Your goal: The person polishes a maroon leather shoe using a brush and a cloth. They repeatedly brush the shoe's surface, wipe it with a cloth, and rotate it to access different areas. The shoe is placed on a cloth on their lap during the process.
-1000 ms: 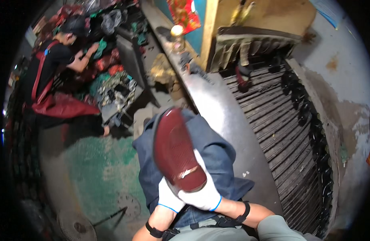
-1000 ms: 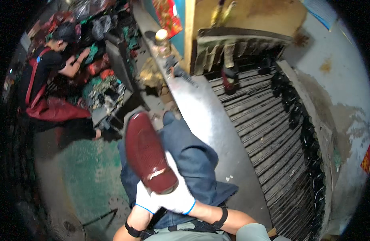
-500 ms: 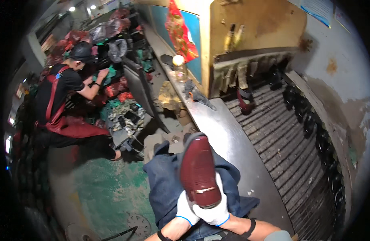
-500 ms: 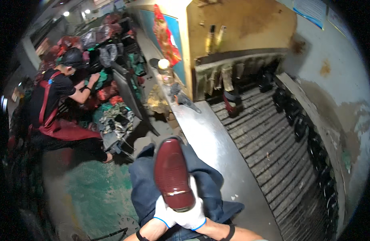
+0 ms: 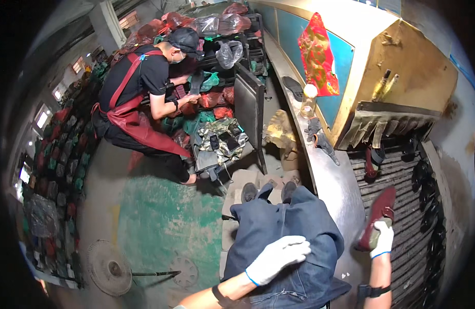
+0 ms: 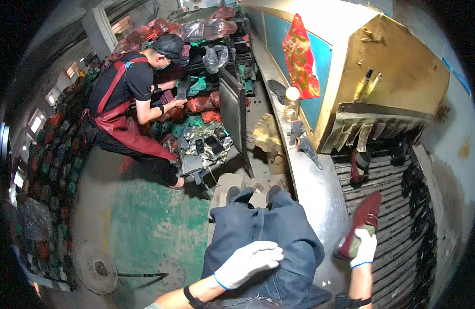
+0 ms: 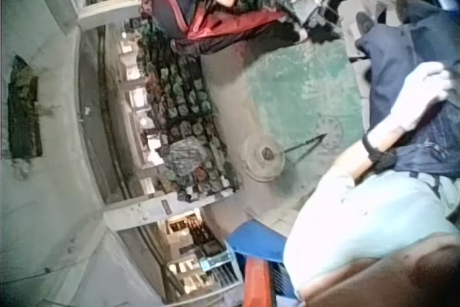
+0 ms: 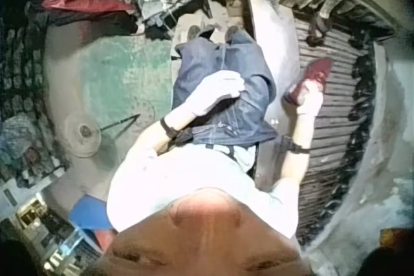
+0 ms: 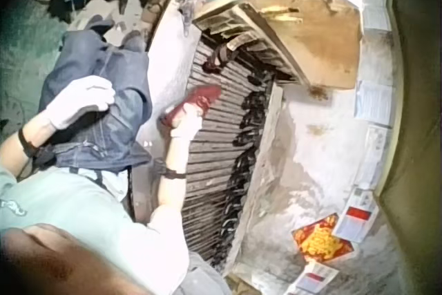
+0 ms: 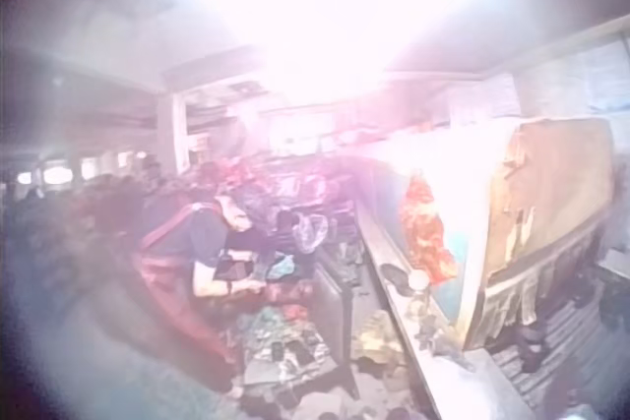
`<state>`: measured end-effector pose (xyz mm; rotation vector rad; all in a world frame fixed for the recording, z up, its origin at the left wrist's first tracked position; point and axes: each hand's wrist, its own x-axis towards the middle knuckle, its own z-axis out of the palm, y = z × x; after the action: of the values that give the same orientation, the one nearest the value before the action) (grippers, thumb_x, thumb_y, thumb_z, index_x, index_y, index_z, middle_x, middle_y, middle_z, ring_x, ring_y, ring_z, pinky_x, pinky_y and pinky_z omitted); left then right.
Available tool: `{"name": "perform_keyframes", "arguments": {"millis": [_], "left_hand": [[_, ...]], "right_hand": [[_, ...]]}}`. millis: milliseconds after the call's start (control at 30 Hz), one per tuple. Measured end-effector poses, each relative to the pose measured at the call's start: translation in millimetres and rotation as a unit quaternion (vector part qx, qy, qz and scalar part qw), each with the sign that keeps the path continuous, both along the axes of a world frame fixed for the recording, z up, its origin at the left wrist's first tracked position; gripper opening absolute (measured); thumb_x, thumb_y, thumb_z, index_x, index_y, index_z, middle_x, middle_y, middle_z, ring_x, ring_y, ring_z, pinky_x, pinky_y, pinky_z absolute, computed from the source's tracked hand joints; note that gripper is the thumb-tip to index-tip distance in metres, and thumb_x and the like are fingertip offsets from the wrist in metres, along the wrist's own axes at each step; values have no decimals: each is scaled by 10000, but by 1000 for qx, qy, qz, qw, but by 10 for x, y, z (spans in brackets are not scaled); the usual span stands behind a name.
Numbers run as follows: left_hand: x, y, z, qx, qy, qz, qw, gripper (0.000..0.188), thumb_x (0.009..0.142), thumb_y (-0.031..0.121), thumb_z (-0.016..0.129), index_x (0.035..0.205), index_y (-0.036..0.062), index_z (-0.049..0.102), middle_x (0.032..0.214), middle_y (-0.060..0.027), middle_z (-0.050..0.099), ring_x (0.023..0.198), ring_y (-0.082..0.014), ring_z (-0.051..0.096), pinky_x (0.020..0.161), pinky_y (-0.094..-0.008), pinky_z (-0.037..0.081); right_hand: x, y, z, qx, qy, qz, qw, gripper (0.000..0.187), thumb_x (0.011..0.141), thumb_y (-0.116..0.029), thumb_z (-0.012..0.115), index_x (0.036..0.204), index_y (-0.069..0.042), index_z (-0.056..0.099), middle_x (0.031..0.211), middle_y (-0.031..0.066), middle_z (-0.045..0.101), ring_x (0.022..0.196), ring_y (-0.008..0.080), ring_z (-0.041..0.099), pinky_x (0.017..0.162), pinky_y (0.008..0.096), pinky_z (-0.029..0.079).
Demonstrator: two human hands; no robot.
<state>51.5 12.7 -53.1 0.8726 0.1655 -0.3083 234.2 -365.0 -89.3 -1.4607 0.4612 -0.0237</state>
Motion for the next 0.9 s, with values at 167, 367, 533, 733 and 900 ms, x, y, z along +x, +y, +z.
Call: {"name": "perform_keyframes", "arguments": {"millis": [167,367,533,733,900], "left_hand": [[-24,464,-28,107,23,51,993,250,1084,71,704,1285,-70,748,1117,-137,833,995,-186,805,923,-315,634],[1,555,-425,-11,36,52,998,244,1150,128,601,1230,-75,710,1010,-166,773,771,-215,767,677,-329,619],[201,498,-687,-179,-30,29,983,933,1128,713,410,1482,-136,565,1404,-326,690,1299,-428,702,1187,-541,515],[204,487,-612,-158,-15,63,985,1127,1024,832,497,1559,-159,478,1587,-358,552,1514,-501,521,1329,-614,346],[341,462,-587,-147,-40,38,988,1005,1045,712,627,1587,-122,480,1628,-317,533,1530,-464,520,1328,-589,358]], "right_hand": [[596,-1539,-837,-176,36,-61,982,432,811,-118,802,1224,-21,718,1054,51,702,948,205,656,884,379,533],[530,-1805,-1351,-583,71,-164,792,525,875,-174,774,1353,30,702,1325,216,732,1157,397,712,1057,496,560],[798,38,-210,-728,-195,-114,647,746,770,-120,872,1447,68,620,1380,271,658,1313,461,612,1183,536,482],[2309,408,-553,-629,-162,-15,760,1122,805,-294,940,1755,-189,352,1724,356,346,1513,574,429,1294,573,365],[3070,-3,-798,-582,-153,88,794,906,808,-337,934,1623,-152,587,1672,300,471,1506,478,506,1268,498,444]]}}
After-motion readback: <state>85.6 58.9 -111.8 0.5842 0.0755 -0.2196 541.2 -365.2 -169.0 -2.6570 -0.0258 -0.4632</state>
